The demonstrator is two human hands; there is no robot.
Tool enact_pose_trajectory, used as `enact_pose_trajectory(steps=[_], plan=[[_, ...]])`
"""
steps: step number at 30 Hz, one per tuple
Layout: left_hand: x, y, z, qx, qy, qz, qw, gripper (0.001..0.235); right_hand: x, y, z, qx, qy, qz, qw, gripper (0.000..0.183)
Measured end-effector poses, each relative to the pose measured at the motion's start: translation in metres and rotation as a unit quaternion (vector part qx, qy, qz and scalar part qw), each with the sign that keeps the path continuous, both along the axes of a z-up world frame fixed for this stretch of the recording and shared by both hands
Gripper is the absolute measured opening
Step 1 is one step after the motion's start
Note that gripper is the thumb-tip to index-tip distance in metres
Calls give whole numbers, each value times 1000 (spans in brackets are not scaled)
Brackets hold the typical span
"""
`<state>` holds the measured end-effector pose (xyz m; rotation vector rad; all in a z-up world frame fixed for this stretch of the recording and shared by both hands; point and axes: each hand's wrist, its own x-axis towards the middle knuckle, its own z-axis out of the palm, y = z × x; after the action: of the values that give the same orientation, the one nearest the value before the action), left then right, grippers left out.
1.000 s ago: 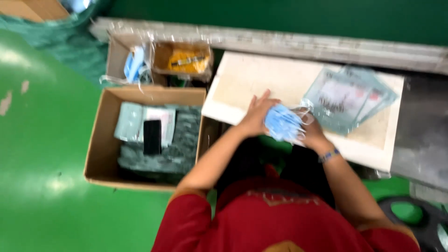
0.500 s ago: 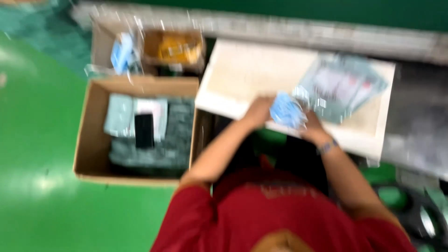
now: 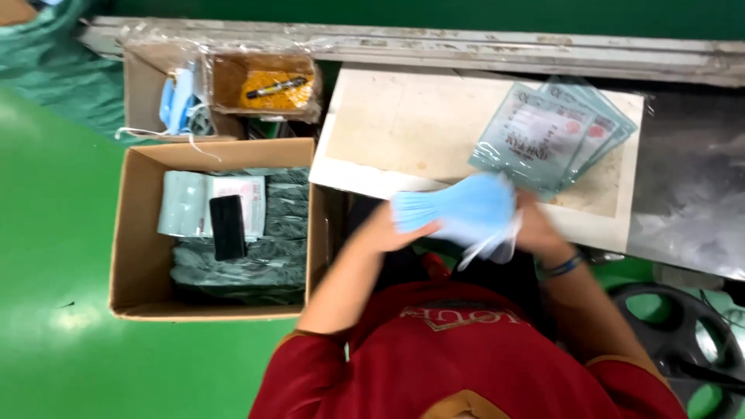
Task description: Packaging medical masks into plastic bags and organizing them in boxes.
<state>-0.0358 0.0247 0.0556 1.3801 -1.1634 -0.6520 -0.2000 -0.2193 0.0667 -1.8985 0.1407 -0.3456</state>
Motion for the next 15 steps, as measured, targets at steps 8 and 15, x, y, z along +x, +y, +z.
enact_pose_trajectory(steps=[8,15], plan=[[56,-36,9,175,-119,-88,973,70,-8,-55,-31,-461,-21,-113,880,11],[3,-168,-47,216,-344,-211,889,92,7,-65,-34,-441,33,-108,891,11]])
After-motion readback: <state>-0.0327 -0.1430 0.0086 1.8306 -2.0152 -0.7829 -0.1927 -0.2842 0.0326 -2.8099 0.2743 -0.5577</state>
